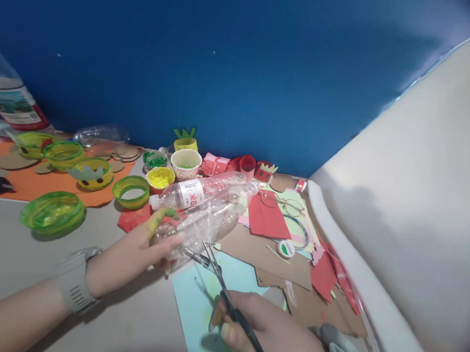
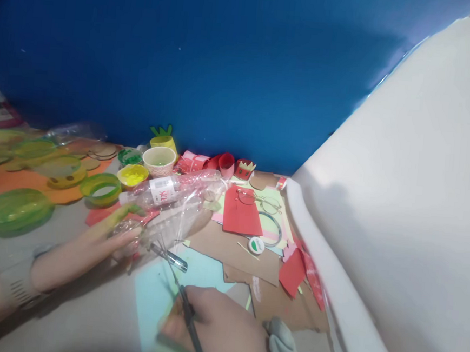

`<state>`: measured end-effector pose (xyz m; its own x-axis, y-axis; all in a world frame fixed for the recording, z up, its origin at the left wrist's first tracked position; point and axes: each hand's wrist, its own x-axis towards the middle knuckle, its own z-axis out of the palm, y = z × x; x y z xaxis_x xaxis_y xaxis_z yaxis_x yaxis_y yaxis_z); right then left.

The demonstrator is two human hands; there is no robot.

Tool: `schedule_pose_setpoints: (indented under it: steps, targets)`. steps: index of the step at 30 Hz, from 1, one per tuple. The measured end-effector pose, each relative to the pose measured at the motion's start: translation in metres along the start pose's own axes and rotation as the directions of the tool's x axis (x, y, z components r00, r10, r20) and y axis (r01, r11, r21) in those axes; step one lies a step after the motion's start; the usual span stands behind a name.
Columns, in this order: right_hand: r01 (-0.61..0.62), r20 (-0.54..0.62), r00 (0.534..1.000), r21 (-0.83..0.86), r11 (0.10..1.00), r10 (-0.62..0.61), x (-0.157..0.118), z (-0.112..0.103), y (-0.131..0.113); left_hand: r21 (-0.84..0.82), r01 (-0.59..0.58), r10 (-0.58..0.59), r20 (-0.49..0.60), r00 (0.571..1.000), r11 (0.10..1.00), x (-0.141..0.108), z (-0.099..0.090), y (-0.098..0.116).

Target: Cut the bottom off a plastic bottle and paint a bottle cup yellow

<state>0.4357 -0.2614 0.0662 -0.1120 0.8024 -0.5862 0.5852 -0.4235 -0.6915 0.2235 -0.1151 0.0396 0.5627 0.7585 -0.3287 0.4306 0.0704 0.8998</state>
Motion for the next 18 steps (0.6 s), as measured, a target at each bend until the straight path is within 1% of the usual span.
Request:
schedule_pose_setpoints:
  steps: [4,7,9,13,16,18]
  targets:
    - [0.002,0.032,0.999,0.034,0.999,-0.003,-0.001,-0.001,-0.004,0.114,-0.018,0.016,0.023,1.000,0.993,-0.002,-0.006,0.002]
    - [-0.020,0.034,0.999,0.024,1.000,0.020,-0.001,-0.001,-0.010,0.233,-0.034,0.038,-0.012,0.999,0.972,-0.003,-0.012,0.003]
    - [-0.033,0.024,0.999,0.017,0.999,0.033,-0.001,0.001,-0.011,0.272,-0.025,0.033,-0.025,0.999,0.962,-0.004,-0.013,0.004]
    - [-0.020,0.010,1.000,0.026,0.999,0.019,-0.001,0.006,-0.003,0.260,-0.046,0.052,-0.017,0.999,0.964,-0.002,-0.008,0.006]
    - [0.008,-0.025,1.000,0.050,0.999,-0.006,-0.003,0.010,0.002,0.321,-0.053,0.083,-0.079,0.993,0.946,0.001,-0.003,0.006]
    - [0.020,-0.036,0.999,0.074,0.997,-0.017,-0.003,0.012,0.002,0.400,-0.072,0.135,-0.133,0.982,0.914,0.002,0.002,0.004]
